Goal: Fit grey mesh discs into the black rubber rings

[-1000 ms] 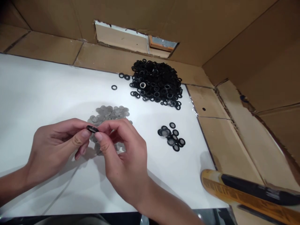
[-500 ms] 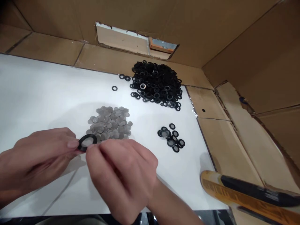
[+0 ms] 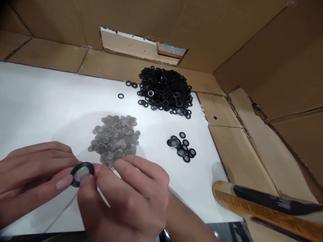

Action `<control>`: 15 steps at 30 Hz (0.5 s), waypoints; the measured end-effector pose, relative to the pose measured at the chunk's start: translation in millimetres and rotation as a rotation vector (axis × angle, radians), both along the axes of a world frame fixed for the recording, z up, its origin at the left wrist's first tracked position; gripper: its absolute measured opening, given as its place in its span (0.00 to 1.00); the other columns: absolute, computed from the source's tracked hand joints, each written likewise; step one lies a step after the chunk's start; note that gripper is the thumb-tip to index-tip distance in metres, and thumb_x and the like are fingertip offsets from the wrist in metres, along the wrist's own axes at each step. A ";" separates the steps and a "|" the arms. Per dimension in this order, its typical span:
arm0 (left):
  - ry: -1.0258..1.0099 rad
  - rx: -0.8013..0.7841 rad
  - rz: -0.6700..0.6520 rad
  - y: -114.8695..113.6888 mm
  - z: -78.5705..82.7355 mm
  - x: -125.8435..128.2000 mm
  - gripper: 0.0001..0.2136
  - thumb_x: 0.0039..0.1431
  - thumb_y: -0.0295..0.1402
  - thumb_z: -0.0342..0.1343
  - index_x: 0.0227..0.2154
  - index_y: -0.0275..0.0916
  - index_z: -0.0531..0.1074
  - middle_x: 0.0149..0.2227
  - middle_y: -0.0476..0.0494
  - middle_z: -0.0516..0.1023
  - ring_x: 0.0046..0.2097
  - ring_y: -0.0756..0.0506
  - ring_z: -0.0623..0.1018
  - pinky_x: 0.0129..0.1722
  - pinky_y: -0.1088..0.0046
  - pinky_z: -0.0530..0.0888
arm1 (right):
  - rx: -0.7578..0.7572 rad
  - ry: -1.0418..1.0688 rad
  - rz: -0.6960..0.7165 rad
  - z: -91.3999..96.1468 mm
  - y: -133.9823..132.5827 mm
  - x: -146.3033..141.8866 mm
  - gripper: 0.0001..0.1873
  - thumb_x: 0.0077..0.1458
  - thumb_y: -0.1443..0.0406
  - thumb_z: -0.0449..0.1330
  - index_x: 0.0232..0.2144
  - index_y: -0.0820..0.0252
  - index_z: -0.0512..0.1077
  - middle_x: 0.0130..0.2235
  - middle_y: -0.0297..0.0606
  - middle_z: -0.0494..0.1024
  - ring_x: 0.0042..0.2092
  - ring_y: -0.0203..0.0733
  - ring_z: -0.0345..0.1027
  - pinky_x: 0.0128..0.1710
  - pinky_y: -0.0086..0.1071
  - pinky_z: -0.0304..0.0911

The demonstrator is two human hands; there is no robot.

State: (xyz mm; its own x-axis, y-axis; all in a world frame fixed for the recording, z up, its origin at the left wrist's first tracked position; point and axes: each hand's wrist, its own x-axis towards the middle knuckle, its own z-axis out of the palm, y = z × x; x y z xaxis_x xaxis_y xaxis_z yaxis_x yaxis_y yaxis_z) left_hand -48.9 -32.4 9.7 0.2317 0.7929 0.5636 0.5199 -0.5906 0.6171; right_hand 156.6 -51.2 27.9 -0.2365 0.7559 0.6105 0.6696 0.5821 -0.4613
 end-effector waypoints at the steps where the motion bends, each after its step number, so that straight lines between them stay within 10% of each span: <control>1: 0.014 0.002 -0.030 -0.2 0.3 0.0 0.11 0.73 0.34 0.54 0.32 0.44 0.74 0.26 0.52 0.81 0.29 0.47 0.79 0.31 0.67 0.76 | -0.050 0.019 -0.037 -0.5 -3.4 -0.9 0.08 0.65 0.62 0.67 0.32 0.54 0.79 0.29 0.29 0.86 0.28 0.37 0.82 0.38 0.30 0.84; 15: 0.179 0.040 -0.225 -0.1 -9.5 -18.3 0.10 0.71 0.30 0.56 0.48 0.47 0.80 0.37 0.51 0.87 0.33 0.45 0.84 0.44 0.64 0.84 | -0.078 0.012 -0.127 0.2 -14.2 -0.2 0.05 0.64 0.56 0.68 0.34 0.45 0.82 0.24 0.26 0.84 0.26 0.40 0.81 0.30 0.29 0.81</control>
State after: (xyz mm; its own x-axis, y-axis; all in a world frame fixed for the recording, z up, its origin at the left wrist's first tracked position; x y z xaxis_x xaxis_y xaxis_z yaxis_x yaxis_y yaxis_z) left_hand -67.2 -32.6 0.2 0.4976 0.6884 0.5278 0.4720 -0.7253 0.5011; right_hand 156.4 -65.4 28.1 -0.1287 0.8244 0.5511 0.7298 0.4550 -0.5103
